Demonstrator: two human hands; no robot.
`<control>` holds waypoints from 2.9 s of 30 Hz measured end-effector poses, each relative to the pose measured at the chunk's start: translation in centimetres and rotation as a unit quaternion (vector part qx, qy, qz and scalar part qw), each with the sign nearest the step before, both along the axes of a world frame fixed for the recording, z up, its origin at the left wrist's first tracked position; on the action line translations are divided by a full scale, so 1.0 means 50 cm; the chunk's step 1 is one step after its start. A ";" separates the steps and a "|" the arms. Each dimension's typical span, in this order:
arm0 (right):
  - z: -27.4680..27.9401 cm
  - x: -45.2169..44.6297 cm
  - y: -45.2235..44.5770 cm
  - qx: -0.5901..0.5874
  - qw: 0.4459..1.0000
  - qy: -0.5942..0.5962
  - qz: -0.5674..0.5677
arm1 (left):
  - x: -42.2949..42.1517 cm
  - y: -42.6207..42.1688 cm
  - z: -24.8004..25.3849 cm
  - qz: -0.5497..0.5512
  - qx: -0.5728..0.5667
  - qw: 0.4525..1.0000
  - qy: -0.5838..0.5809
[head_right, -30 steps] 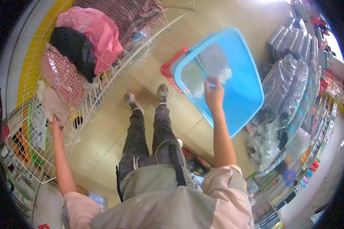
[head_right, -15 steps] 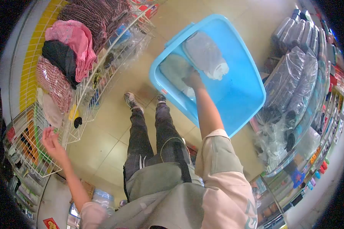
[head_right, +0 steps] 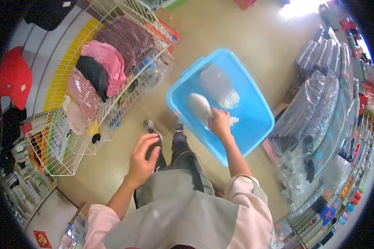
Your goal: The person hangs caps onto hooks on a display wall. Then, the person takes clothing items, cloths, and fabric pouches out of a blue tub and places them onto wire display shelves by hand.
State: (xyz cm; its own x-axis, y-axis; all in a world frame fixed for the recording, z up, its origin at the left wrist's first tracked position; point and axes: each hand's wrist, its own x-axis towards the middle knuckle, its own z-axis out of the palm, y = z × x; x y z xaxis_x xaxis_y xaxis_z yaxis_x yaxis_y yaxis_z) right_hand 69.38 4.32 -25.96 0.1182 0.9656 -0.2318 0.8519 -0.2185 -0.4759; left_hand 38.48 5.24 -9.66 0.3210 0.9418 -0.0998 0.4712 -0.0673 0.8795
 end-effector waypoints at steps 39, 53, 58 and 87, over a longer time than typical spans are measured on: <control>0.414 -0.539 -0.054 0.241 0.944 0.213 -0.073 | -0.903 0.192 -0.288 0.542 0.013 0.817 -0.195; 0.433 -0.654 -0.071 0.218 0.944 0.202 -0.141 | -0.913 0.158 -0.430 0.560 -0.147 0.815 -0.035; 0.409 -0.659 -0.067 0.215 0.949 0.199 -0.115 | -0.914 0.141 -0.511 0.522 -0.089 0.848 -0.003; 0.395 -0.658 -0.149 0.160 0.959 0.157 -0.173 | -0.824 0.229 -0.442 0.248 -0.016 0.855 0.456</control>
